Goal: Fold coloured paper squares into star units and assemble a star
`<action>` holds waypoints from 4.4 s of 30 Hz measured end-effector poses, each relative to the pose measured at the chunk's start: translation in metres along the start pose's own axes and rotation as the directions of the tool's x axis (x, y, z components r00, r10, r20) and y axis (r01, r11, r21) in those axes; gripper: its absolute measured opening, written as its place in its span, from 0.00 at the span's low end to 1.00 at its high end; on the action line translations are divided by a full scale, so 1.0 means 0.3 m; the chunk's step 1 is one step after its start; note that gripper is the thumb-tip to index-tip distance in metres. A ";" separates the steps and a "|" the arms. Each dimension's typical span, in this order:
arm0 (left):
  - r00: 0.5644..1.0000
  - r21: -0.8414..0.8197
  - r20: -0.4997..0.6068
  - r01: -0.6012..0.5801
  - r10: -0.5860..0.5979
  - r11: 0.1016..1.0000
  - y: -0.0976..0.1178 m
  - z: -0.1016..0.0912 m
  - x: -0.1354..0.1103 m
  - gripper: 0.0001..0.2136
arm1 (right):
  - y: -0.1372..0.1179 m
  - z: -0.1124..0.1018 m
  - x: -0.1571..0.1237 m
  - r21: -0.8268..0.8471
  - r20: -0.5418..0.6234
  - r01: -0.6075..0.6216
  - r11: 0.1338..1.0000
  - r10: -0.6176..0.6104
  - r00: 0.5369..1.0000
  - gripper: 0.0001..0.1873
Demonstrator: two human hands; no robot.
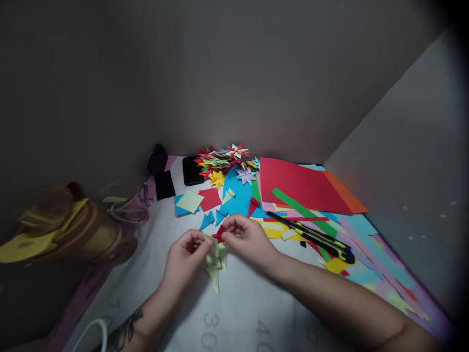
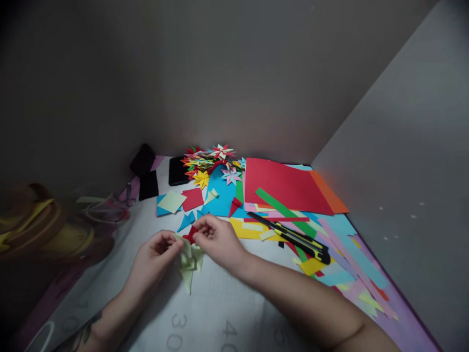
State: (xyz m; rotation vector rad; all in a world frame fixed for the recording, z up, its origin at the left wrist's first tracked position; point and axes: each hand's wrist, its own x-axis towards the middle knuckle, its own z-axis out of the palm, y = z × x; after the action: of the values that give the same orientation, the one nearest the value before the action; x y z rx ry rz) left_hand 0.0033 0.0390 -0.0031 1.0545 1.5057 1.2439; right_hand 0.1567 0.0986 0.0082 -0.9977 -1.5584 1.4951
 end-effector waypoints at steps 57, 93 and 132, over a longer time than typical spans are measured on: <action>0.999 -0.191 0.025 0.027 -0.022 0.981 -0.005 0.010 0.000 0.14 | 0.042 0.039 -0.013 0.130 0.066 -0.087 0.988 0.079 0.995 0.12; 0.944 0.376 0.185 -0.324 0.273 0.868 -0.003 -0.032 0.012 0.04 | 0.048 0.026 -0.015 -0.006 0.075 -0.023 1.000 0.024 0.997 0.12; 0.983 0.393 0.142 -0.163 0.116 0.905 -0.008 -0.022 0.013 0.09 | 0.053 0.031 -0.033 -0.217 0.038 0.118 0.969 -0.112 0.993 0.08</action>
State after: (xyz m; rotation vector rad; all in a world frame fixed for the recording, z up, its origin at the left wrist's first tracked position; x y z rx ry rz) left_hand -0.0043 0.0410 -0.0052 1.5023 1.6596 0.9641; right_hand 0.1530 0.0859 -0.0081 -0.9945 -1.7977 1.2812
